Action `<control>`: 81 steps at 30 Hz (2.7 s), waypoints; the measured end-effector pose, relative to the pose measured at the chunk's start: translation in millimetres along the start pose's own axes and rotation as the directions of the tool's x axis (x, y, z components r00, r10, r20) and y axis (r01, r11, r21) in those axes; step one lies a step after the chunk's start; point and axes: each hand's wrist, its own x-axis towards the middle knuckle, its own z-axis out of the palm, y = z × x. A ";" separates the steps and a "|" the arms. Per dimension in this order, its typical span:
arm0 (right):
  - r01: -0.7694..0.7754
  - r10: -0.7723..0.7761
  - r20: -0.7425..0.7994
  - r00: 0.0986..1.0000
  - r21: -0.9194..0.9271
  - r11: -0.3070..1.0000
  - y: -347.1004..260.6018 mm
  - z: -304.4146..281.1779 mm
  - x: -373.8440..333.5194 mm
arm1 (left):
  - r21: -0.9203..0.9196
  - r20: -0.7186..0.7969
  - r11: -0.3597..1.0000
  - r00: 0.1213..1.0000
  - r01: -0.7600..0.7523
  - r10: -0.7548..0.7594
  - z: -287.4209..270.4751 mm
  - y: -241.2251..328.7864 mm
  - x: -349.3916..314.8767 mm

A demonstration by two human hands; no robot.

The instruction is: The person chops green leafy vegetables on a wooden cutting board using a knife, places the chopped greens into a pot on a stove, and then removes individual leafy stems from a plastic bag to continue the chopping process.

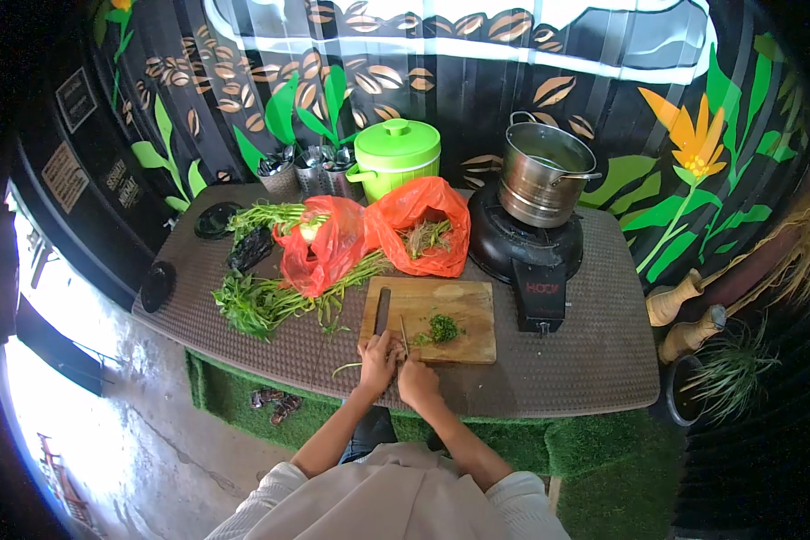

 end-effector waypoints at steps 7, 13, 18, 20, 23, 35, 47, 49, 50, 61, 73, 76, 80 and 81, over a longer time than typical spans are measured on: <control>-0.001 -0.004 -0.055 0.998 -0.088 0.996 18.4 3.2 5.8 | -0.049 0.036 0.991 0.991 -0.124 0.126 -5.0 2.0 -5.1; 0.003 -0.007 -0.044 0.999 -0.093 0.996 35.5 -15.3 7.1 | -0.106 -0.065 0.993 0.997 -0.049 0.042 -4.3 -5.1 -0.3; -0.012 0.021 0.121 0.992 -0.072 0.997 26.9 -37.3 5.2 | -0.090 0.017 0.996 1.000 0.007 -0.005 6.1 -1.2 9.9; -0.005 0.011 0.090 0.996 -0.067 0.998 22.0 -36.9 2.8 | -0.127 0.023 0.991 0.999 -0.030 0.033 10.5 -0.7 13.2; -0.016 0.008 -0.079 0.997 -0.095 0.995 27.7 -13.4 -0.2 | -0.150 0.031 0.987 0.998 -0.057 0.063 17.9 -0.6 16.6; -0.015 0.014 -0.042 0.999 -0.031 0.999 22.6 -9.0 -1.3 | -0.215 -0.041 0.976 0.999 -0.042 0.034 20.4 -2.2 7.4; -0.043 0.046 -0.094 0.995 0.028 0.999 12.4 -10.3 -4.4 | -0.316 0.051 0.944 0.995 0.096 -0.084 22.0 -7.0 10.7; -0.082 0.083 -0.024 0.996 0.067 0.994 13.7 -18.0 2.9 | -0.271 0.036 0.961 0.998 0.054 -0.046 24.0 -5.6 8.3; -0.063 0.063 -0.009 0.998 0.044 0.997 18.1 -21.0 10.5 | -0.221 0.021 0.975 1.000 0.014 -0.010 25.0 -5.1 7.7; 0.027 -0.027 -0.086 0.996 -0.001 1.000 26.8 -12.4 15.5 | -0.072 0.062 0.989 0.990 0.128 -0.124 13.9 6.7 14.3; 0.049 -0.049 -0.038 0.998 -0.017 0.999 24.4 -10.9 14.4 | 0.047 0.085 0.994 0.991 0.096 -0.100 10.8 4.8 11.8; -0.040 0.041 0.054 0.998 -0.031 0.999 5.1 -14.6 -2.8 | 0.071 0.091 0.992 0.989 0.107 -0.114 6.5 4.2 10.7; -0.047 0.048 0.057 0.997 -0.026 0.999 6.6 -15.7 3.8 | 0.090 0.114 0.993 0.990 0.078 -0.088 4.2 7.7 12.8; -0.052 0.054 0.097 0.994 -0.019 0.998 6.2 -19.0 7.0 | 0.090 0.117 0.993 0.989 0.077 -0.087 3.8 8.6 13.2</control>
